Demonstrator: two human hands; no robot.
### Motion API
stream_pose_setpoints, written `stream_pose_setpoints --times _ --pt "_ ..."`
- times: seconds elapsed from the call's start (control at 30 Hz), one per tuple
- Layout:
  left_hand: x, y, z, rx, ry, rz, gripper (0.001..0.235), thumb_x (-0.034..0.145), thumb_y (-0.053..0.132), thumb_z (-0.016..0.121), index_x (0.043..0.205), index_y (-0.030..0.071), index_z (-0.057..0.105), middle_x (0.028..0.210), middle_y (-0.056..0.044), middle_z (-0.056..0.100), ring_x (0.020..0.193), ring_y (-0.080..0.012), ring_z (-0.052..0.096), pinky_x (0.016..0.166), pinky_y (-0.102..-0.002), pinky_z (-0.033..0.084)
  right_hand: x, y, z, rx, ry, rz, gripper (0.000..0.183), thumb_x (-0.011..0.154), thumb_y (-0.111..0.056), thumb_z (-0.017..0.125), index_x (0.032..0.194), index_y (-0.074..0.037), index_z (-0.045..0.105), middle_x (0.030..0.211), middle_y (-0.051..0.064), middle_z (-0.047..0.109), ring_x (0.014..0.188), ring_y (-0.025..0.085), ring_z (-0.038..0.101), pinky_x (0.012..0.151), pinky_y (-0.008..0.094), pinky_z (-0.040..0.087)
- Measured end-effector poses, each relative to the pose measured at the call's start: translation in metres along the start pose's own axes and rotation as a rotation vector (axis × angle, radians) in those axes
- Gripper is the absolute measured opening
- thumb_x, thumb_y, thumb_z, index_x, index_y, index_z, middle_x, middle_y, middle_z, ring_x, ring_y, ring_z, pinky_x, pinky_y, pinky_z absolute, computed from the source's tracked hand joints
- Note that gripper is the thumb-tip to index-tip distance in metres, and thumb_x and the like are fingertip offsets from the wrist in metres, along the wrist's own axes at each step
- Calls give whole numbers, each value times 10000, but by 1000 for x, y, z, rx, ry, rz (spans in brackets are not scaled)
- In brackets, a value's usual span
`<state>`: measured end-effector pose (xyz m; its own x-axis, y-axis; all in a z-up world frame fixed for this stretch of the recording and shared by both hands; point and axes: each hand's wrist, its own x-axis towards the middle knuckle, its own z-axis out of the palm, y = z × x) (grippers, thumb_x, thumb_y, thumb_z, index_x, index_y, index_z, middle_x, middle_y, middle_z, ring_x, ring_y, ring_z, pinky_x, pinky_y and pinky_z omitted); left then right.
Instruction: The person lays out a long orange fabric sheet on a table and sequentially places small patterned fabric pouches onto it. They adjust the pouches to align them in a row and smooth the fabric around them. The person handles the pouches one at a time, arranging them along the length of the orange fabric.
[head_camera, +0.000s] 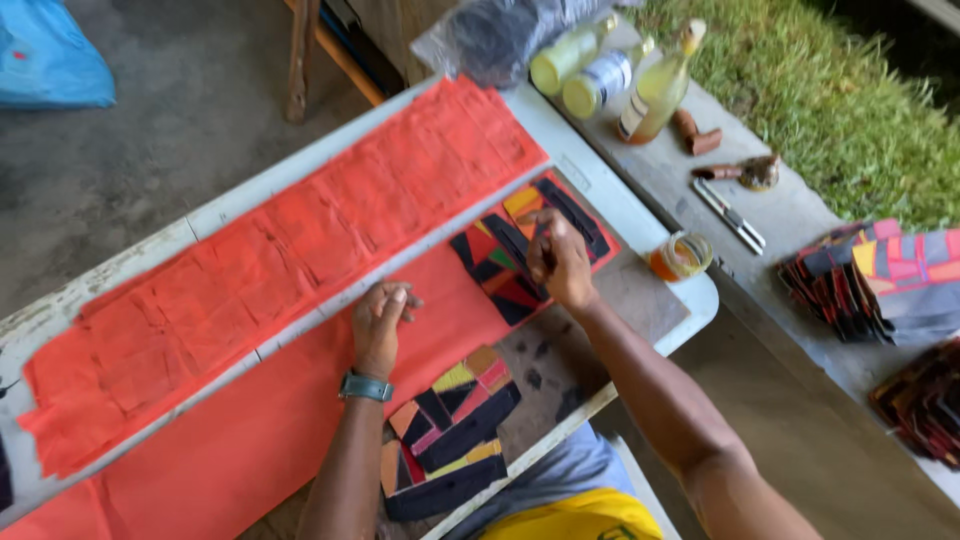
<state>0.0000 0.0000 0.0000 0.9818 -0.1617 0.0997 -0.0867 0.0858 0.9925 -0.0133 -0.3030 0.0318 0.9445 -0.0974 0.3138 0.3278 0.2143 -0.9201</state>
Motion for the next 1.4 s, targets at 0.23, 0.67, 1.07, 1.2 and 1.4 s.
stream_pose_setpoints --times 0.23,0.67,1.07,1.2,1.4 --pt "-12 -11 -1 31 -10 9 348 1029 320 548 1075 -10 649 907 -85 722 784 -129 658 674 -272 539 -23 1 24 -71 -25 110 653 1072 -578 376 1223 20 588 572 4 443 453 88 373 435 266 281" --pt "-20 -23 0 -239 127 -57 468 1057 420 513 1067 -25 659 890 -102 705 824 -175 713 635 -292 542 -32 13 67 -202 -285 215 647 1087 -597 348 1233 -8 571 628 -1 456 518 89 392 497 277 310" --pt "-18 -34 0 -354 117 -67 435 1066 395 532 1046 -21 659 886 -114 693 822 -183 710 636 -290 531 82 67 79 60 -280 422 622 1046 -650 378 1121 -70 590 568 22 412 439 119 324 427 304 270" --pt "-11 -29 -5 -282 97 -31 386 1068 358 544 1026 -7 664 887 -102 699 812 -164 705 636 -279 533 103 57 61 91 -189 387 626 1042 -633 378 1151 -64 613 562 -1 383 435 96 280 412 286 244" --pt "-12 -14 1 -207 24 -42 246 986 233 689 1065 2 655 929 -70 708 881 -141 682 769 -289 572 41 -31 69 -228 95 -17 732 934 -429 811 1451 -72 435 994 56 560 833 128 522 702 282 457"
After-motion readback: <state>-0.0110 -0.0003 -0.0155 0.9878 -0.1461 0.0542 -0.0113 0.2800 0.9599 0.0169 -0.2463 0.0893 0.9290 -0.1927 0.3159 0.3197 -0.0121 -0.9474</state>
